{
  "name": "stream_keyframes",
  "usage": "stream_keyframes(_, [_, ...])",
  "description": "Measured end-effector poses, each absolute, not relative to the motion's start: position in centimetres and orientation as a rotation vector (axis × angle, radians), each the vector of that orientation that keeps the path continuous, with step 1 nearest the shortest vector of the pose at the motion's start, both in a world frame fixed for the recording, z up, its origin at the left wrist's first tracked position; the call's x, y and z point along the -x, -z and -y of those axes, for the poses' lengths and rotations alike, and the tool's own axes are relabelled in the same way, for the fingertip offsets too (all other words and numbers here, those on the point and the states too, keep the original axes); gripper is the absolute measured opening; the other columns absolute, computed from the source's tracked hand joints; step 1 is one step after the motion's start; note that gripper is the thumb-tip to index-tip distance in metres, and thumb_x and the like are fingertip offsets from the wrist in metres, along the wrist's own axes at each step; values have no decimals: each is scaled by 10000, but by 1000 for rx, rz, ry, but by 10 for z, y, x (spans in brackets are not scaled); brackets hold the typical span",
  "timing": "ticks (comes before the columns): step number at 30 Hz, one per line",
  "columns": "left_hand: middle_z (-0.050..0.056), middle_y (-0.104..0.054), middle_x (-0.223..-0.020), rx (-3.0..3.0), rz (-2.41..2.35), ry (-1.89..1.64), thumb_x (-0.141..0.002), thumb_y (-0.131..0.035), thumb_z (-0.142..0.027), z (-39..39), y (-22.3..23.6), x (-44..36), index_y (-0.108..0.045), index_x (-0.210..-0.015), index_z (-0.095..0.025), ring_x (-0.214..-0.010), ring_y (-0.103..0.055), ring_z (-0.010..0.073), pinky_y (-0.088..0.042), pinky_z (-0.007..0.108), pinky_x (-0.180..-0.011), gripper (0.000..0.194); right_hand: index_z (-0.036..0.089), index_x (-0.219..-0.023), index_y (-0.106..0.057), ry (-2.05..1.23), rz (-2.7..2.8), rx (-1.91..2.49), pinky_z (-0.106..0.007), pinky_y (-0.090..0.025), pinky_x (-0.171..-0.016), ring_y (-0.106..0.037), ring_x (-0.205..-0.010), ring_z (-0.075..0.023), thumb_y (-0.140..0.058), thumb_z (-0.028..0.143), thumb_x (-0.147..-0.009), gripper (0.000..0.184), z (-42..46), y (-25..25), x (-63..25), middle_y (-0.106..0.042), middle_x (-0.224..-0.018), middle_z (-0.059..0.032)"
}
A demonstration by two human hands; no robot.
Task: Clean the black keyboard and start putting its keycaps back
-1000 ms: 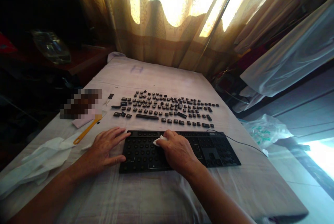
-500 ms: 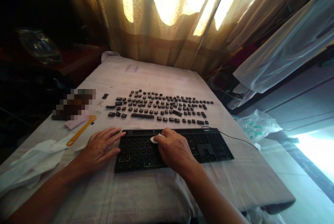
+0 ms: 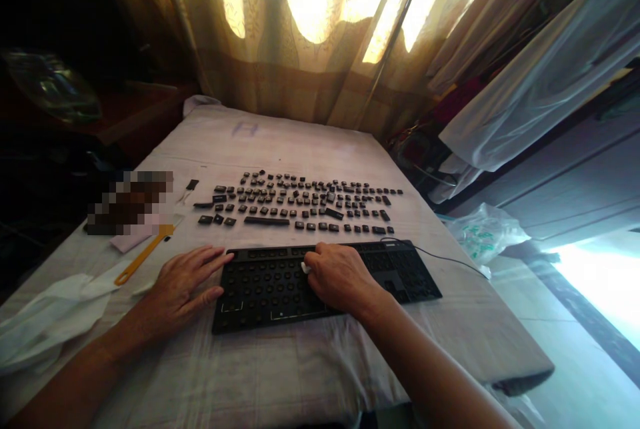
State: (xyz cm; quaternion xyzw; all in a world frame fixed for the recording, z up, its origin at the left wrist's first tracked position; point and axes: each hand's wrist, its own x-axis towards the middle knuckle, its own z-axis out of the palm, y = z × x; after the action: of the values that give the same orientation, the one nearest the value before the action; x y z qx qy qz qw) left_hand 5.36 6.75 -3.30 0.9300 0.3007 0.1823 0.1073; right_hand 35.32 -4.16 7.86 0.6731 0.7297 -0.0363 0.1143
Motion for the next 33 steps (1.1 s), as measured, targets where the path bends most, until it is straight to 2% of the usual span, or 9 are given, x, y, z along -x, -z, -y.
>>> stream_keyframes(11, [100,-576,-1427,-2752,-893,-544,-1002,-368,-580,-68,32,-53,-513,-1444,-315,-1316,-512,323,-422,526,-1066,536,170,-962,-694,373,-2220,-2225,-280,-452,-731,-651,-829,-182,-610,263,-937,128,55,-64,-390,-694,-1017,-82])
stream_keyframes(18, [99,-581,-1425,-2769,-892,-538,-1001,-369,-581,-69,31,-53,-515,-1439,-312,-1315,-520,321,-423,526,-1063,534,189,-1013,-675,606,-2417,-2280,-282,-483,-770,-662,-848,-169,-577,129,-924,146,47,-61,-380,-725,-959,-49])
stream_keyframes(23, [101,-587,-1414,-2772,-899,-565,-997,-372,-590,-69,32,-53,-531,-1421,-305,-1315,-520,317,-416,521,-1069,535,175,-931,-700,457,-2357,-2195,-264,-454,-739,-652,-839,-172,-630,125,-884,99,35,-64,-362,-715,-962,-66])
stream_keyframes(33, [94,-589,-1416,-2794,-882,-562,-995,-377,-584,-70,32,-53,-516,-1437,-317,-1301,-530,321,-430,513,-1050,535,174,-939,-707,277,-2204,-2154,-251,-403,-691,-627,-812,-159,-590,154,-932,119,45,-69,-382,-686,-977,-71])
